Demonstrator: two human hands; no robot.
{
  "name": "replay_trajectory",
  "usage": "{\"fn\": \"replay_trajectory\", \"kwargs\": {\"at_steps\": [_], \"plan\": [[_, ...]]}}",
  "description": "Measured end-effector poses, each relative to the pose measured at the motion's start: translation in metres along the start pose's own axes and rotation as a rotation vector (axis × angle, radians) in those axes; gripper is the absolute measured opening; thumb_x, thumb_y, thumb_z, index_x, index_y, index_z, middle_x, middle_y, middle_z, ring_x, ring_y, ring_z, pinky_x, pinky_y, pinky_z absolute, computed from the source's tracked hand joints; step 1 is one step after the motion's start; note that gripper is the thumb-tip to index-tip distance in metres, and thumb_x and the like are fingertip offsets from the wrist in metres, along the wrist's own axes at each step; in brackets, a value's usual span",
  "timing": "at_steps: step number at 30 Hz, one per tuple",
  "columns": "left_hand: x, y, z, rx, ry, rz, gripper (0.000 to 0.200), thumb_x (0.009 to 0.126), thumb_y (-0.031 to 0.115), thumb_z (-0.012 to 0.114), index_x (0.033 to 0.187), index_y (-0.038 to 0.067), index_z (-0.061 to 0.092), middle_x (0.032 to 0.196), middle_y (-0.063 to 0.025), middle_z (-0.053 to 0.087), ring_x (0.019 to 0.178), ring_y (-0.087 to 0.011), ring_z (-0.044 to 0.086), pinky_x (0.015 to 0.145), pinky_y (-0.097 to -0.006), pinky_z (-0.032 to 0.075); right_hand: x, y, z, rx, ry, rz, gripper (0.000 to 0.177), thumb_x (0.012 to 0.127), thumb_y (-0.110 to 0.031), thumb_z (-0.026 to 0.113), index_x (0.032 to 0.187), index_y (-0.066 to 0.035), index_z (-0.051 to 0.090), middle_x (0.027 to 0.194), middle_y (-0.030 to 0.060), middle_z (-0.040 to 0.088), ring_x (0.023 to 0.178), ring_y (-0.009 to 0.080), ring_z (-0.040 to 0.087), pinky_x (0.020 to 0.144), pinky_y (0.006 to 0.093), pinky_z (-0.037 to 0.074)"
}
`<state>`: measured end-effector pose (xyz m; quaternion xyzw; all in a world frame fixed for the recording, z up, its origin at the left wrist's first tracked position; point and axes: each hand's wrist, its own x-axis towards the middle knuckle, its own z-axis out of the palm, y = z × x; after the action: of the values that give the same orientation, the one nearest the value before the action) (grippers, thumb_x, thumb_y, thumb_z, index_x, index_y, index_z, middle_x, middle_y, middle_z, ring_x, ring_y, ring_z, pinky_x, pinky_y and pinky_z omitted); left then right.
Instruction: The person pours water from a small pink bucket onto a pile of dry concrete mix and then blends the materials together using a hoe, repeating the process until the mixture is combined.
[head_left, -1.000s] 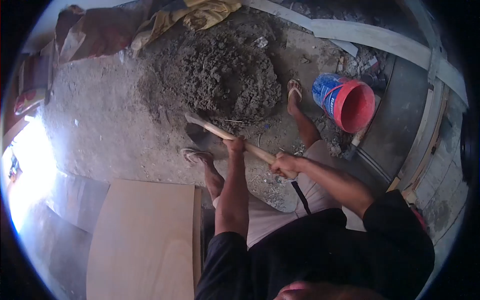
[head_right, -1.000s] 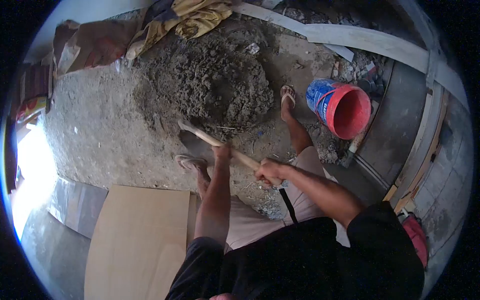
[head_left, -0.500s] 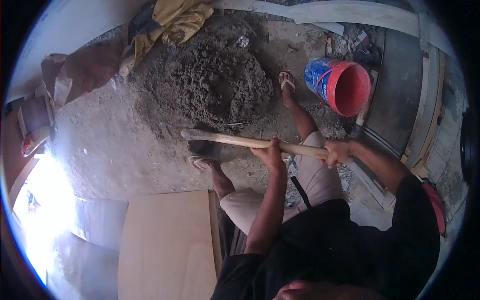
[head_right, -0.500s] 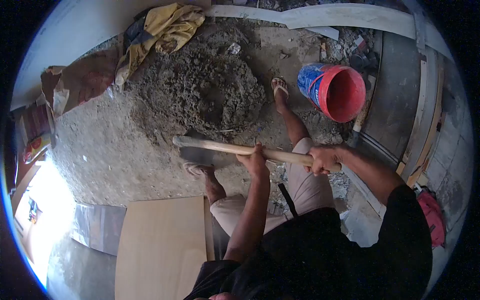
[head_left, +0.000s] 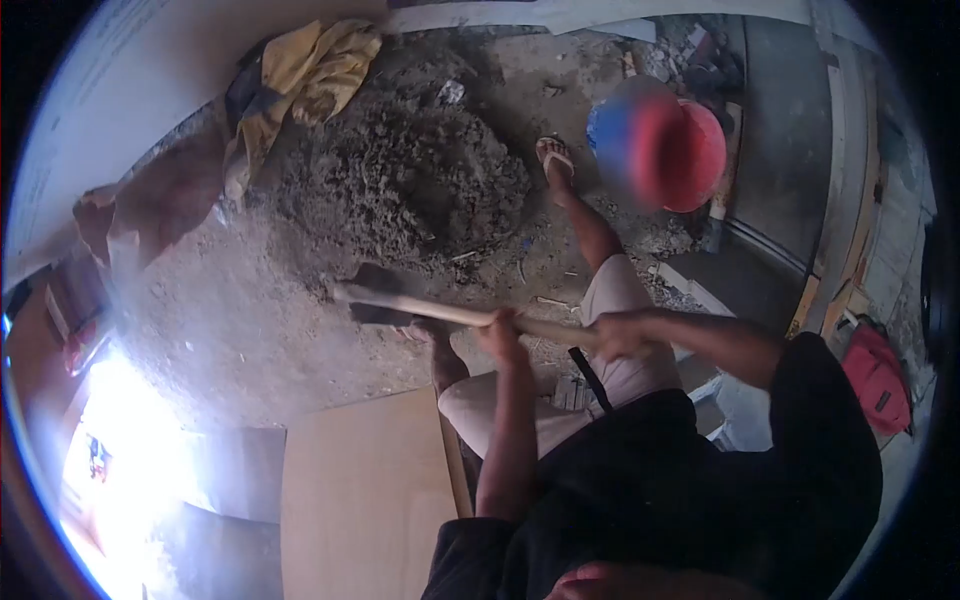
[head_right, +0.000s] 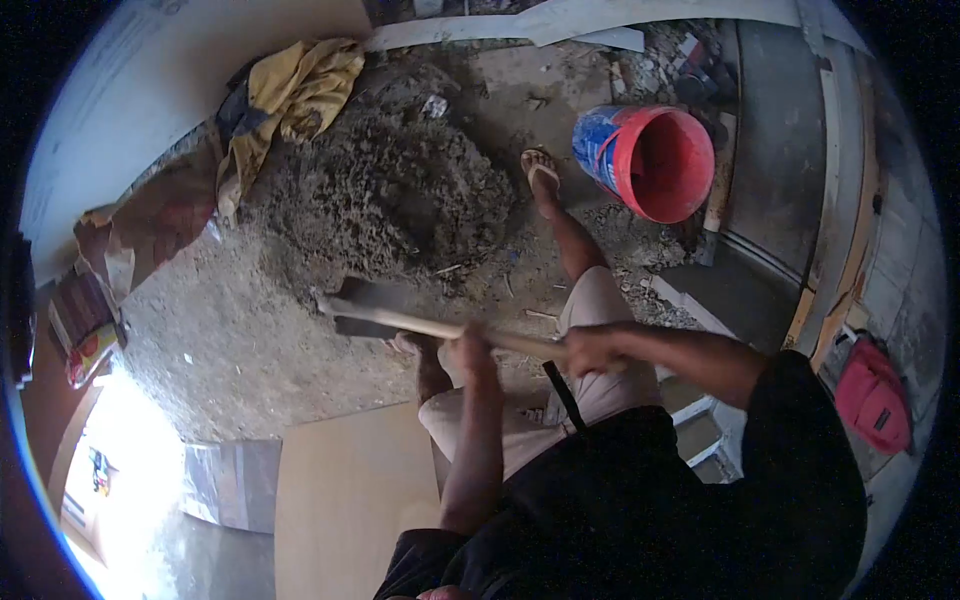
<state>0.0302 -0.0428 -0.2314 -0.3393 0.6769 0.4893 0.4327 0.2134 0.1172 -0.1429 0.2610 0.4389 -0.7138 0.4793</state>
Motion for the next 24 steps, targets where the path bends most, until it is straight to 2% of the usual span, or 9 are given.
{"fn": "replay_trajectory", "kwargs": {"at_steps": [4, 9, 10, 11, 14, 15, 16, 21, 24], "plan": [[0.065, 0.015, -0.102, 0.029, -0.177, 0.193, 0.021, 0.078, 0.014, 0.066, 0.096, 0.003, 0.063, 0.086, -0.0059, 0.059, 0.073, -0.0133, 0.056, 0.061, -0.0313, 0.050, 0.094, -0.074, 0.068, 0.093, 0.003, -0.364, 0.025, 0.076, -0.027, 0.067, 0.072, -0.004, 0.062, 0.058, 0.0037, 0.059, 0.051, 0.0140, 0.054, 0.048, 0.0345, 0.042], [0.149, 0.086, -0.244, 0.952, -0.514, 0.356, 0.013, 0.085, 0.022, 0.061, 0.085, 0.010, 0.057, 0.076, -0.0029, 0.056, 0.067, -0.0190, 0.055, 0.072, -0.0383, 0.048, 0.058, -0.124, 0.044, -0.058, 0.543, -0.531, 0.053, 0.089, -0.043, 0.057, 0.123, -0.003, 0.052, 0.099, 0.0228, 0.065, 0.095, 0.0356, 0.063, 0.082, 0.0409, 0.048], [0.135, 0.113, -0.235, 0.563, -0.550, 0.010, 0.013, 0.086, 0.017, 0.060, 0.093, 0.007, 0.054, 0.078, -0.0032, 0.055, 0.066, -0.0186, 0.055, 0.067, -0.0390, 0.048, 0.050, -0.112, 0.023, 0.115, 0.544, -0.456, 0.049, 0.091, -0.041, 0.055, 0.121, -0.003, 0.053, 0.096, 0.0209, 0.065, 0.092, 0.0339, 0.064, 0.082, 0.0400, 0.048], [0.120, 0.142, -0.225, 0.175, -0.463, -0.313, 0.017, 0.087, 0.012, 0.059, 0.100, 0.005, 0.051, 0.080, -0.0035, 0.054, 0.065, -0.0182, 0.055, 0.062, -0.0398, 0.049, 0.063, -0.074, -0.001, 0.425, 0.658, -0.615, 0.044, 0.089, -0.033, 0.059, 0.119, -0.001, 0.053, 0.097, 0.0179, 0.065, 0.091, 0.0297, 0.063, 0.080, 0.0400, 0.048], [0.045, 0.179, -0.180, 0.559, -0.084, -0.268, 0.052, 0.089, 0.011, 0.062, 0.133, 0.009, 0.034, 0.084, -0.0069, 0.054, 0.072, -0.0219, 0.057, 0.065, -0.0462, 0.055, 0.034, 0.048, -0.111, 0.415, 1.552, -0.761, 0.027, 0.088, -0.019, 0.059, 0.110, -0.004, 0.056, 0.082, 0.0089, 0.063, 0.075, 0.0229, 0.061, 0.070, 0.0405, 0.049], [0.006, 0.185, -0.150, 0.592, -0.044, -0.280, 0.046, 0.094, 0.028, 0.058, 0.131, 0.012, 0.037, 0.086, -0.0069, 0.054, 0.075, -0.0238, 0.057, 0.064, -0.0481, 0.054, -0.005, 0.066, -0.143, 0.395, 1.504, -0.131, 0.025, 0.087, -0.018, 0.059, 0.108, -0.006, 0.057, 0.083, 0.0119, 0.064, 0.074, 0.0274, 0.062, 0.068, 0.0417, 0.049], [-0.037, 0.173, -0.113, 0.800, 0.124, -0.071, 0.043, 0.095, 0.051, 0.046, 0.109, 0.011, 0.052, 0.081, -0.0064, 0.054, 0.069, -0.0234, 0.056, 0.065, -0.0445, 0.054, 0.020, 0.140, -0.180, 0.220, 1.872, -0.101, 0.024, 0.085, -0.017, 0.059, 0.107, -0.007, 0.057, 0.084, 0.0164, 0.064, 0.075, 0.0345, 0.063, 0.067, 0.0445, 0.050], [-0.030, 0.146, -0.103, 0.565, 0.061, -0.307, 0.060, 0.089, 0.071, 0.038, 0.092, 0.013, 0.055, 0.060, -0.0037, 0.048, 0.037, -0.0202, 0.041, 0.036, -0.0331, 0.044, 0.005, 0.286, -0.297, -0.109, 1.354, 0.449, 0.040, 0.085, -0.018, 0.054, 0.121, -0.001, 0.055, 0.089, 0.0196, 0.067, 0.081, 0.0360, 0.066, 0.075, 0.0463, 0.052], [-0.038, 0.136, -0.048, 0.759, 0.325, -0.250, 0.060, 0.089, 0.071, 0.037, 0.095, 0.014, 0.054, 0.057, -0.0044, 0.046, 0.030, -0.0193, 0.035, 0.027, -0.0328, 0.035, 0.058, 0.325, -0.335, -0.053, 1.326, 0.414, 0.039, 0.088, -0.020, 0.051, 0.123, -0.003, 0.056, 0.099, 0.0191, 0.065, 0.089, 0.0349, 0.064, 0.081, 0.0475, 0.050]]}}
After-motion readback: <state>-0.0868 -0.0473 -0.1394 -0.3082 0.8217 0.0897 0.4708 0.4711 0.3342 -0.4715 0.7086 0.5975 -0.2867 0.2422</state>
